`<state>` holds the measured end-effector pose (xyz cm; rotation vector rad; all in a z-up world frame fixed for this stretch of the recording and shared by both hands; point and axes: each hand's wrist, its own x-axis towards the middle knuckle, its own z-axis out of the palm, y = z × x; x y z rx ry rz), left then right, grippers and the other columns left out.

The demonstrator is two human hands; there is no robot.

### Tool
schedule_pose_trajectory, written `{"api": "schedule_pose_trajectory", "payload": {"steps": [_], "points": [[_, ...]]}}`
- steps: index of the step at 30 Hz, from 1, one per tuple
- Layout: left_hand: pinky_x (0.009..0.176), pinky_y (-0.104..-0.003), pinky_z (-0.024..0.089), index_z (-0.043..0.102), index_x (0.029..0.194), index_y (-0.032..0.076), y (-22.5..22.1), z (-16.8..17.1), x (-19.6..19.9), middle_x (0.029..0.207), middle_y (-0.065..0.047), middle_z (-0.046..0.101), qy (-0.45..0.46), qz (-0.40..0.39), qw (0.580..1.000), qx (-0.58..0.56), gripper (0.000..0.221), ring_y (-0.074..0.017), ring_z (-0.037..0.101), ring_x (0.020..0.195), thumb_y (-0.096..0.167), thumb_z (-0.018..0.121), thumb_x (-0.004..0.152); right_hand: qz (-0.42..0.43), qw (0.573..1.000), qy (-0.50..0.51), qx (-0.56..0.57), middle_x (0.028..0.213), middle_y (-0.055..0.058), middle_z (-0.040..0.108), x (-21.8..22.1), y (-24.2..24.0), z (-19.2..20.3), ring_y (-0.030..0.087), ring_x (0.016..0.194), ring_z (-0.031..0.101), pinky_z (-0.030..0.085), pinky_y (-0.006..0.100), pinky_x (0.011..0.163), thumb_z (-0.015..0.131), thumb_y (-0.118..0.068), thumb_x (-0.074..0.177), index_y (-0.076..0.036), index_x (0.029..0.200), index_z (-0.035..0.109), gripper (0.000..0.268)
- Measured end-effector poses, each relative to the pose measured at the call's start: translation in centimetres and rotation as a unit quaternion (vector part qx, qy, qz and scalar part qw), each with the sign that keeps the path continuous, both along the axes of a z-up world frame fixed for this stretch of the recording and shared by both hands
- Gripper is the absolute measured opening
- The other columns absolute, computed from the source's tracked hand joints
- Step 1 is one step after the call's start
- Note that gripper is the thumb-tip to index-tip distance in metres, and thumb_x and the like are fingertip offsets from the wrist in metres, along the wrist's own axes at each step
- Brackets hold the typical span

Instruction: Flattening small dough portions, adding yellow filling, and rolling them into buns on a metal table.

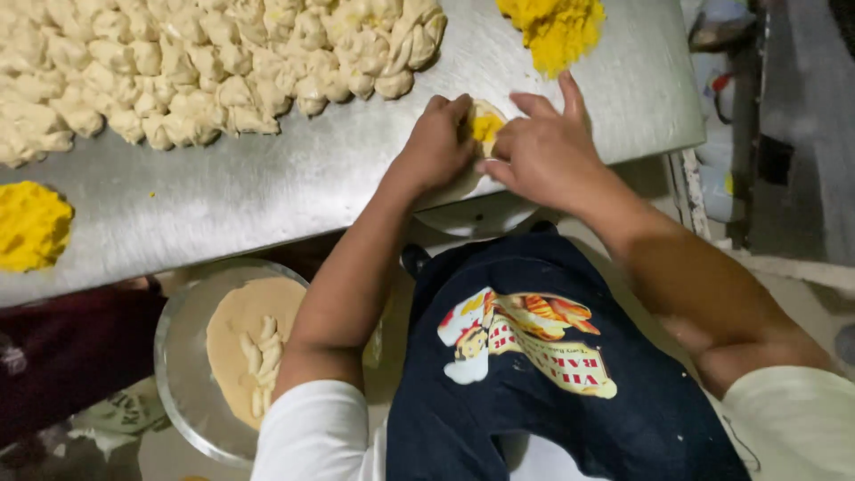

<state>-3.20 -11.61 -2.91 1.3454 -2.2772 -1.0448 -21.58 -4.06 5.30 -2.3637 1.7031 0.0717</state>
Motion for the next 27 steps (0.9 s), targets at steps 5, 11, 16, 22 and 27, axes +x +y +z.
{"api": "schedule_pose_trajectory", "payload": {"steps": [5,11,16,22,27], "points": [[0.08,-0.032,0.052,0.067,0.12,0.012,0.1,-0.1,-2.7,0.101,-0.003,0.072,-0.005,0.132,0.984,0.116,0.051,-0.0193,0.066,0.089,0.022,0.075,0.071,-0.009,0.989,-0.125,0.08,0.116,0.007,0.068,-4.0,-5.2,-1.9,0.037,0.109,0.06,0.028,0.049,0.092,0.068,-0.043,0.094,-0.016,0.147,0.052,0.061],[0.089,-0.052,0.052,0.061,0.1,0.011,7.1,-2.8,-4.4,0.094,-0.017,0.059,0.066,0.211,0.956,-0.191,0.018,-0.0441,0.065,0.098,0.007,0.068,0.084,0.084,0.961,-0.255,0.069,0.129,0.011,0.06,-5.4,-1.5,-5.9,0.038,0.125,0.058,0.026,0.067,0.109,0.075,-0.025,0.087,-0.014,0.148,0.053,0.066],[0.121,-0.056,0.027,0.072,0.116,0.007,10.9,-0.9,-1.8,0.117,-0.018,0.069,0.073,0.219,0.954,-0.19,0.025,-0.0384,0.06,0.127,0.01,0.059,0.095,-0.016,0.945,-0.302,-0.124,0.124,0.003,0.068,-5.4,0.9,-10.5,0.029,0.144,0.052,0.014,0.065,0.12,0.077,-0.025,0.098,-0.015,0.104,0.069,0.014],[0.125,-0.059,0.026,0.032,0.157,-0.01,11.7,-2.0,-2.6,0.161,-0.036,0.034,-0.021,-0.005,0.978,-0.206,0.077,-0.0498,0.029,0.153,0.02,0.055,0.09,0.121,0.934,-0.293,-0.163,0.164,0.033,0.031,-1.7,4.9,-10.4,0.045,0.153,0.027,0.019,0.059,0.121,0.045,-0.04,0.107,0.009,0.162,0.017,0.078],[0.108,-0.067,0.032,0.064,0.12,0.009,1.7,1.9,-1.5,0.127,-0.019,0.059,-0.154,-0.067,0.95,-0.263,0.052,-0.0386,0.05,0.132,0.051,0.058,0.09,0.065,0.979,-0.144,-0.129,0.132,0.022,0.061,-4.1,-2.1,-5.1,0.046,0.122,0.054,0.025,0.066,0.1,0.047,-0.03,0.112,0.004,0.139,0.045,0.044]]}}
